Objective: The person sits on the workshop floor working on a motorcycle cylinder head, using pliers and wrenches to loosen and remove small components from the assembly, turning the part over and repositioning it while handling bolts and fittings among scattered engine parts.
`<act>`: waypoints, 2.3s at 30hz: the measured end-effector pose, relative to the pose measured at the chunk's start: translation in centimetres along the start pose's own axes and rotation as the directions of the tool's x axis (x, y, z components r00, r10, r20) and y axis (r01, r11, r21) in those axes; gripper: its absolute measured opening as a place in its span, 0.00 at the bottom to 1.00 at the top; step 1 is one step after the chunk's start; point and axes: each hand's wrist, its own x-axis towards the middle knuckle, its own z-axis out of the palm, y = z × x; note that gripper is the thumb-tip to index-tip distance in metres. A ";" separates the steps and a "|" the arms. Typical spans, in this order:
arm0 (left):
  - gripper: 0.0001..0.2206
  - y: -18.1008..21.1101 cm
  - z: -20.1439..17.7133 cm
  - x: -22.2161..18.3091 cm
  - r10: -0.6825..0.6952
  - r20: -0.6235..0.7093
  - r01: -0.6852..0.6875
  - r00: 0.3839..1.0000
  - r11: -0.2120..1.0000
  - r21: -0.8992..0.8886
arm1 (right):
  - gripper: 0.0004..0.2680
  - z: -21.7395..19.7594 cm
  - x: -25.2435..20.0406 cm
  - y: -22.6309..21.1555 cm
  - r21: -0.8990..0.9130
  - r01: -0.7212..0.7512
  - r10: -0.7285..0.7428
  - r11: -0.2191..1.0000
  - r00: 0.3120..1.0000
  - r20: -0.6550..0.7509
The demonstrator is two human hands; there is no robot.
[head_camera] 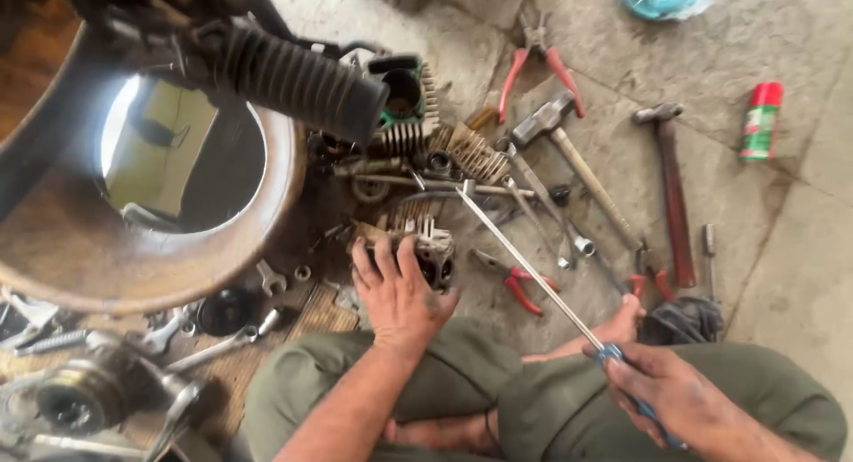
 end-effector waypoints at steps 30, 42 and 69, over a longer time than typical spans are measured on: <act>0.26 -5.6 -0.8 -1.8 -0.043 -0.296 -0.033 0.954 0.968 -0.248 | 0.13 -14.9 17.9 -8.1 -0.929 -0.353 -0.376 0.108 0.851 -0.367; 0.12 0.2 -2.1 -0.4 0.013 -0.136 0.005 0.991 0.991 0.132 | 0.08 13.8 18.3 -11.2 -0.625 0.529 -0.745 0.574 0.655 -0.130; 0.19 -1.0 1.9 0.6 -0.229 -0.241 0.197 0.943 0.969 -0.152 | 0.07 17.2 20.1 -9.3 -0.064 0.684 -0.674 0.727 0.692 -0.260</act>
